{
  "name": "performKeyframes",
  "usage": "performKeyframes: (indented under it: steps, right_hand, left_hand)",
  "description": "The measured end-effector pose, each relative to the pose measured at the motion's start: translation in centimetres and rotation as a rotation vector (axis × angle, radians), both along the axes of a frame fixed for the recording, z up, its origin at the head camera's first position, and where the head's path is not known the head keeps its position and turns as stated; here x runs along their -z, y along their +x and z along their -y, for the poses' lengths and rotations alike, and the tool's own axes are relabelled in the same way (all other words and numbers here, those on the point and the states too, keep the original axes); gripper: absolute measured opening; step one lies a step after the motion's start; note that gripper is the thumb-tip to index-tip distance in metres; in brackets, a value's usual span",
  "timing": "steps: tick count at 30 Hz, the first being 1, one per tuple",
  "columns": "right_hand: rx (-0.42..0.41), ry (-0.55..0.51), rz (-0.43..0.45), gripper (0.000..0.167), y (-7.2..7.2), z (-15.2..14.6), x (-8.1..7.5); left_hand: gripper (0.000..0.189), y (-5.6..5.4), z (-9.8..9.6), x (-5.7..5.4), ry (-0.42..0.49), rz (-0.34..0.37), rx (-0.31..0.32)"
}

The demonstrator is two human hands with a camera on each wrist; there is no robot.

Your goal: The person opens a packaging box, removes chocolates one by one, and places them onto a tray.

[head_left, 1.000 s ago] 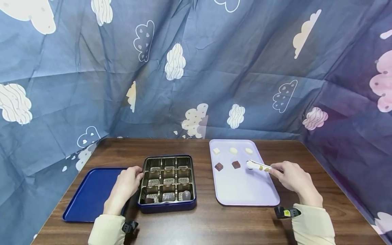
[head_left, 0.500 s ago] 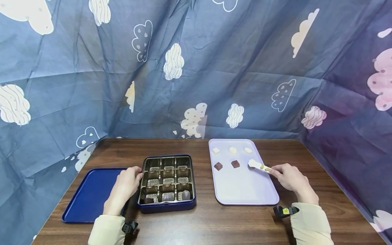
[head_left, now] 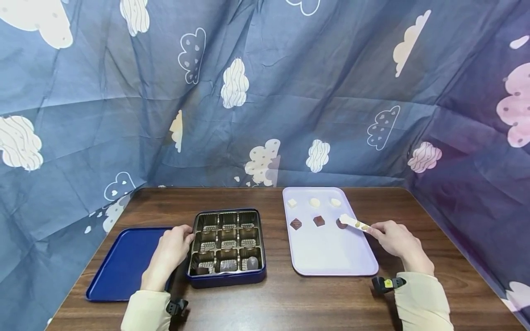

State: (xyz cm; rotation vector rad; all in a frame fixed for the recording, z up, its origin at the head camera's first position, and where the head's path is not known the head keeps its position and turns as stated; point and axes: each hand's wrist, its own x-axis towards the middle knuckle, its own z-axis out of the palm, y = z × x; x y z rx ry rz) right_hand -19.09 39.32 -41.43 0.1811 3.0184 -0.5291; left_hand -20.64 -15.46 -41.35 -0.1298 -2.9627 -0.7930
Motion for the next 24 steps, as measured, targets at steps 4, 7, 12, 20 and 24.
performKeyframes:
  steps: [4,7,12,20,24]
  right_hand:
    - [0.006,0.014,-0.008,0.046,0.0,0.0,-0.1]
    - [0.006,0.023,-0.03,0.051,0.1,0.0,0.0]
    - [0.044,0.044,-0.089,0.059,0.1,0.3,0.2]
    - [0.074,0.067,-0.176,0.057,0.1,0.8,0.4]
    - [0.081,0.07,-0.285,0.05,0.1,1.1,0.3]
  left_hand:
    - [0.02,0.1,-0.1,-0.2,-0.002,-0.004,0.006]
    - [0.02,0.1,-0.1,-0.2,-0.004,-0.007,0.009]
    - [0.02,0.1,0.0,-0.1,-0.006,-0.019,0.013]
    - [0.018,0.0,0.1,0.0,0.003,-0.025,0.007]
    - [0.018,0.0,0.0,0.2,0.011,-0.024,0.004]
